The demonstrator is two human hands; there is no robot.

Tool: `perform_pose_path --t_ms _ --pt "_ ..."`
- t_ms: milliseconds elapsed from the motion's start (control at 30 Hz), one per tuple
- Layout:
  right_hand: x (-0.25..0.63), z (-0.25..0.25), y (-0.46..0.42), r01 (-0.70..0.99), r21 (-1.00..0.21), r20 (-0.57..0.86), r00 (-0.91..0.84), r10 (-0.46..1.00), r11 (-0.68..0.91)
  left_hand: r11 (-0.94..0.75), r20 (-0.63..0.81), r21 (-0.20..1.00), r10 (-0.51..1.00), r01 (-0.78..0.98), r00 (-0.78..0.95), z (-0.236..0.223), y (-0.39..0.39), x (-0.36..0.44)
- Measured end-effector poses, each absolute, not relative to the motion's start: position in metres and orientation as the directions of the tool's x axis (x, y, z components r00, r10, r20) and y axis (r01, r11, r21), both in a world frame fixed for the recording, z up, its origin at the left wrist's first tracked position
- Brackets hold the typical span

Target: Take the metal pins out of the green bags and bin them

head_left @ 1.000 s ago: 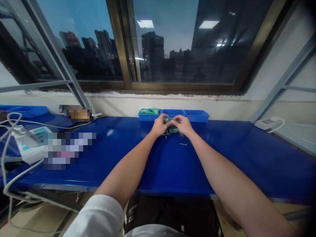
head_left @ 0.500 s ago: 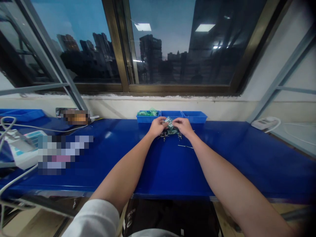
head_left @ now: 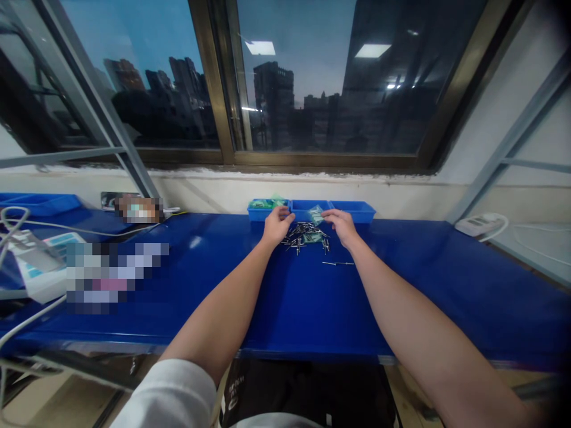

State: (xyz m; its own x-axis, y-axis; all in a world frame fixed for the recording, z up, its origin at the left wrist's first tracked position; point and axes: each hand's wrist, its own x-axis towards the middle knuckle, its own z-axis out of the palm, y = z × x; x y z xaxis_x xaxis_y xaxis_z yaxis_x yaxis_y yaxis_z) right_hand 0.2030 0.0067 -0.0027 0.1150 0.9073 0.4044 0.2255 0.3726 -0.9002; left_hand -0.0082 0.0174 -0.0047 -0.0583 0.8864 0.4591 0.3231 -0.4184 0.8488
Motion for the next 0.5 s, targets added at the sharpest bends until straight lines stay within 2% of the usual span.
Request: perform_pose_path --t_ms 133,200,333,500 --pt "0.191 0.001 0.001 0.210 -0.899 0.384 -0.047 0.922 0.385 -0.440 0.413 0.877 0.896 0.194 0.164 -0.002 0.010 0.005" --pt "0.188 0.002 -0.001 0.191 -0.911 0.358 -0.071 0.931 0.364 -0.443 0.412 0.875 0.893 0.192 0.183 -0.001 0.010 0.008" --pt "0.189 0.002 -0.002 0.149 -0.937 0.314 -0.038 0.949 0.316 -0.487 0.515 0.820 0.857 0.301 -0.019 -0.001 0.017 -0.001" --pt "0.193 -0.003 0.000 0.202 -0.938 0.281 -0.031 0.959 0.281 -0.426 0.619 0.735 0.740 0.528 -0.265 0.002 0.024 -0.025"
